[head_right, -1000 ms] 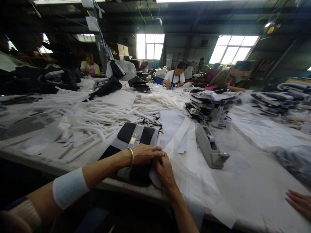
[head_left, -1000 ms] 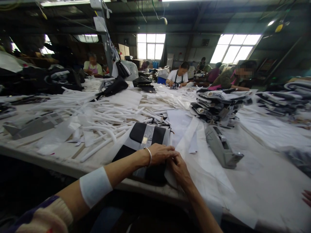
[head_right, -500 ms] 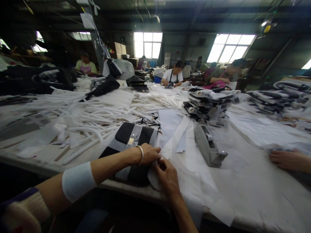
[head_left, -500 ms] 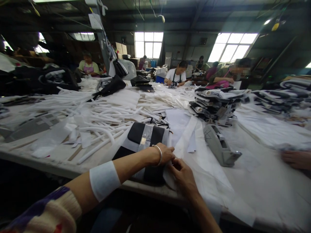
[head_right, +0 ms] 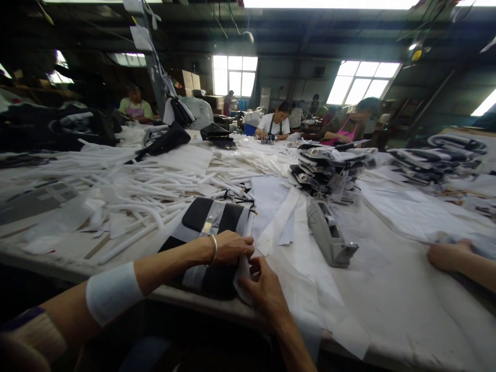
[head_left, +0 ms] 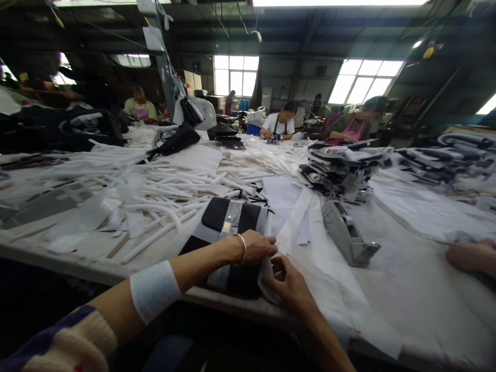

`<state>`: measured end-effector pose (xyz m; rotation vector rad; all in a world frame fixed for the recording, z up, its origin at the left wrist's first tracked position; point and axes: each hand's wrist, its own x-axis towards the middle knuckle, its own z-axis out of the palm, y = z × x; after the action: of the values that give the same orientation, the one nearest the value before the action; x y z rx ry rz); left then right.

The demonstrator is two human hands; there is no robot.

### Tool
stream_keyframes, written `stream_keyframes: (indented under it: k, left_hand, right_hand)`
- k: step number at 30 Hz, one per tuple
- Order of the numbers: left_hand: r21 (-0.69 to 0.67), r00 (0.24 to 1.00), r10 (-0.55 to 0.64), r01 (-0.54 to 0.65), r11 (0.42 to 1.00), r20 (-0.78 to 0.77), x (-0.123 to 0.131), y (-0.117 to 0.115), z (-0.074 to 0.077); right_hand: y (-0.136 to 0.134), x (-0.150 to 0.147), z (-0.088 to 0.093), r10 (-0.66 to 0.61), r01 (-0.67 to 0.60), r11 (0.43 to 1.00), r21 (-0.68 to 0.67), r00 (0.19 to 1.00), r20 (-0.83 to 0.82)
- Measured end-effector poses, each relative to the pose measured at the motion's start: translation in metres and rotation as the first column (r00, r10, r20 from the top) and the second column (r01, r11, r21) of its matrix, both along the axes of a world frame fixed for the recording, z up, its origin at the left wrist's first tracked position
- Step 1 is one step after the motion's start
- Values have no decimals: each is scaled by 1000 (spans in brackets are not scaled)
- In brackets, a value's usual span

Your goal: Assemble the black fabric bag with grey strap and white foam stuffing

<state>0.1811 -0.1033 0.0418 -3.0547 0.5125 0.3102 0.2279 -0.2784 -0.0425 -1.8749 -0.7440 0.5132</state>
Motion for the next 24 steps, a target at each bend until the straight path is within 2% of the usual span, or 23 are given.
stream_keyframes:
  k: [3,6,8,10,12,15,17,19,21,22,24]
  left_hand:
    - [-23,1000,-16,17,1000,3,-1,3,-1]
    - [-47,999,-42,42,998,12,-2,6,-2]
    - [-52,998,-51,52,997,22,-4,8,-1]
    - [-55,998,-54,56,997,37,-6,9,-1]
    - [-61,997,-58,61,996,51,-7,10,-1]
    - [-72,996,-59,63,995,64,-11,14,-1]
    - [-77,996,-48,53,996,72,-15,18,0]
    - [-69,996,-28,33,997,83,-19,21,0]
    - [-31,995,-9,12,999,98,-23,23,1]
    - [-3,995,0,0,1000,102,-24,24,2]
    - [50,995,17,-22,998,97,-23,25,4]
  right_hand:
    - [-2,1,-4,96,-96,995,26,995,9]
    - [-3,7,-4,183,-178,982,-63,980,76]
    - [-2,11,-1,189,-162,977,-140,960,205]
    - [-1,16,1,189,-125,975,-184,903,386]
    - [1,18,3,183,-98,980,-175,797,576]
    - [6,19,4,121,-93,992,-83,563,818]
    - [11,19,3,59,-105,994,-16,418,907]
    - [17,19,2,22,-123,992,20,335,942]
    - [22,19,1,31,-132,991,12,319,947]
    - [25,19,0,53,-131,991,-8,339,939]
    - [31,19,-2,108,-114,992,-62,454,885]
